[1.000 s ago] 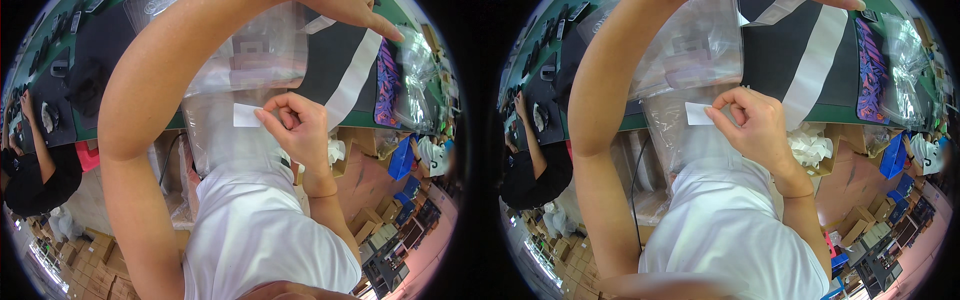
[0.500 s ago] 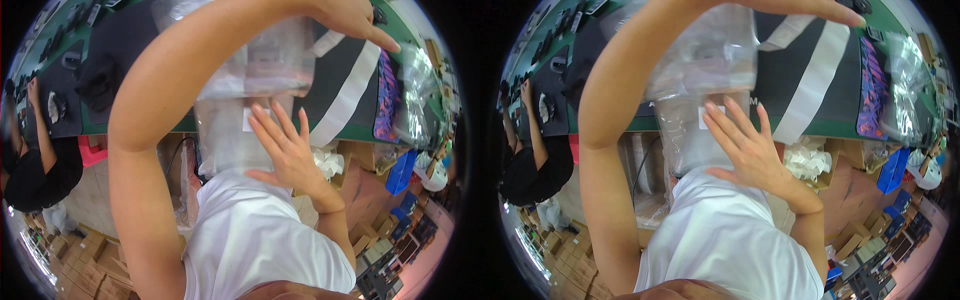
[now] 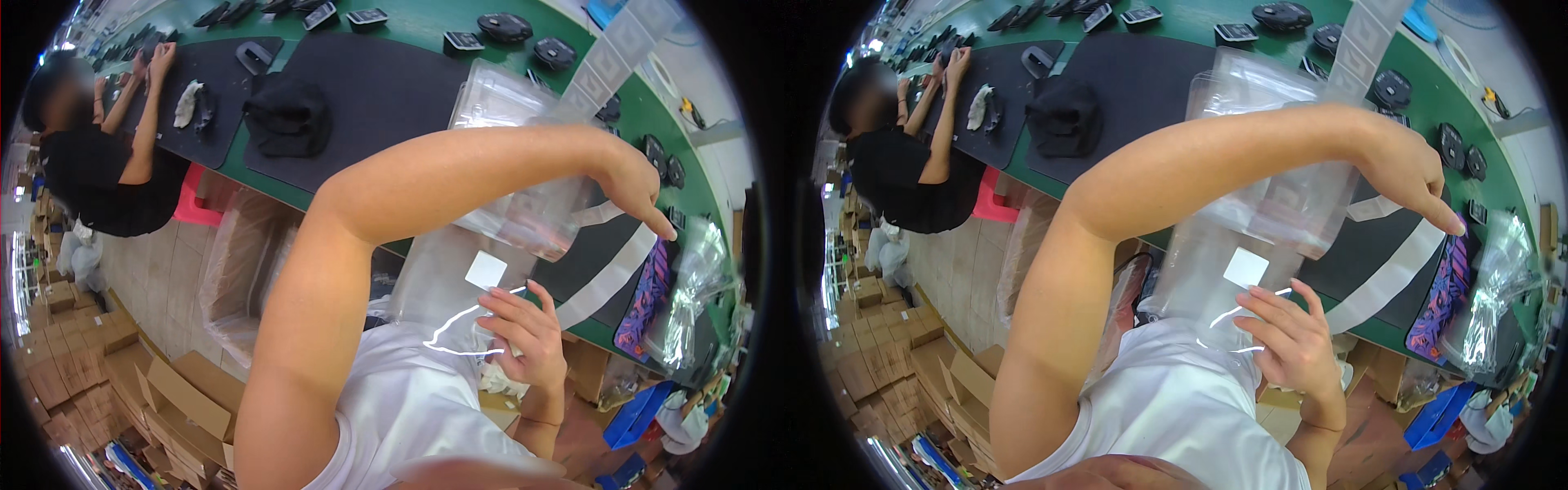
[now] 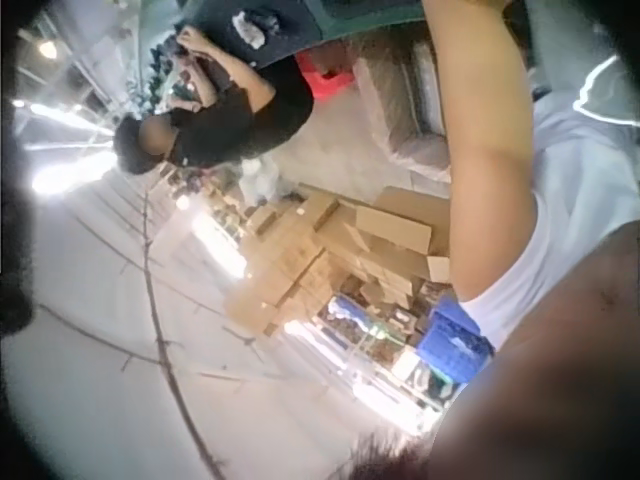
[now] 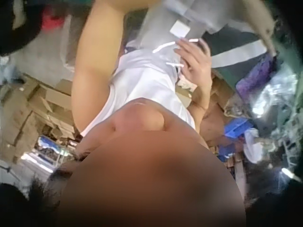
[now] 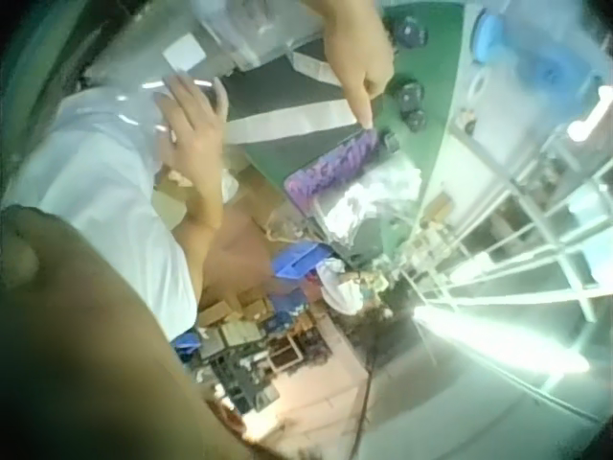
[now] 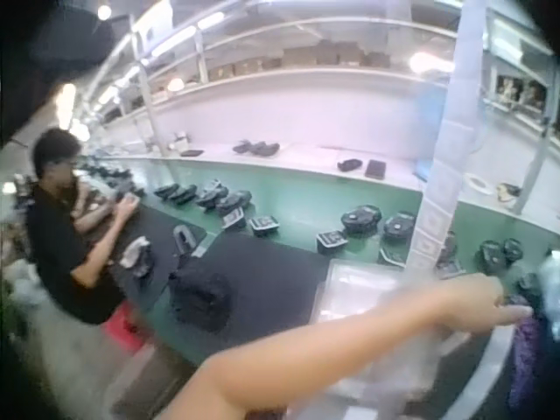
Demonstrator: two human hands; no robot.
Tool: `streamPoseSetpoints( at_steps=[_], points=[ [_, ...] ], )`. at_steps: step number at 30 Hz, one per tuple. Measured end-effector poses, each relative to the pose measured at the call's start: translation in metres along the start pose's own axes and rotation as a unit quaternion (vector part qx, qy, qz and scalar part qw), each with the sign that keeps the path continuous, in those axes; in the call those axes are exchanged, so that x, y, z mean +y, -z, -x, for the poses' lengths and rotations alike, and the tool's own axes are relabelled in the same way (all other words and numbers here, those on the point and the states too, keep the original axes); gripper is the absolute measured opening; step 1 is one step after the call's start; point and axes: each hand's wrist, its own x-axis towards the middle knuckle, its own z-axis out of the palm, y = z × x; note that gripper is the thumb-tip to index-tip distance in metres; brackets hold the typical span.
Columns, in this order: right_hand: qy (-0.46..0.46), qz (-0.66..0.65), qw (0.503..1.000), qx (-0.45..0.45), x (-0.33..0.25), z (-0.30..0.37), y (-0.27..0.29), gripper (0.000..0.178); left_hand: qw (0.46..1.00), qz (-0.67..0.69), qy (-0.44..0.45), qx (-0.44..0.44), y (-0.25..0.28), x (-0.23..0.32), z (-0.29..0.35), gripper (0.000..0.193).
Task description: Manually applying adhesive labels to plastic packaging for electronic components.
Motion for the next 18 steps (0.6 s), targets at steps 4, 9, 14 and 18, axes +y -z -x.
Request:
streamPoseSetpoints(
  at_steps=[4, 9, 14, 18],
  points=[
    [-0.083, 0.084, 0.970, 0.213, 0.002, -0.021, -0.029, 0.029, 1.000, -0.003, -0.009, 0.026, 0.001, -0.008, -0.001, 0.088],
    [-0.030, 0.134, 0.951, 0.279, 0.010, -0.034, -0.034, 0.035, 0.999, 0.022, -0.022, 0.019, 0.002, -0.002, 0.004, 0.088],
    [0.000, 0.123, 0.932, 0.341, 0.019, -0.036, -0.038, 0.025, 0.999, 0.038, -0.016, 0.022, 0.004, -0.007, 0.000, 0.086],
    [-0.041, 0.116, 0.901, 0.416, 0.026, -0.043, -0.042, 0.040, 0.997, 0.046, -0.028, 0.052, 0.002, -0.007, 0.003, 0.084]
  ],
)
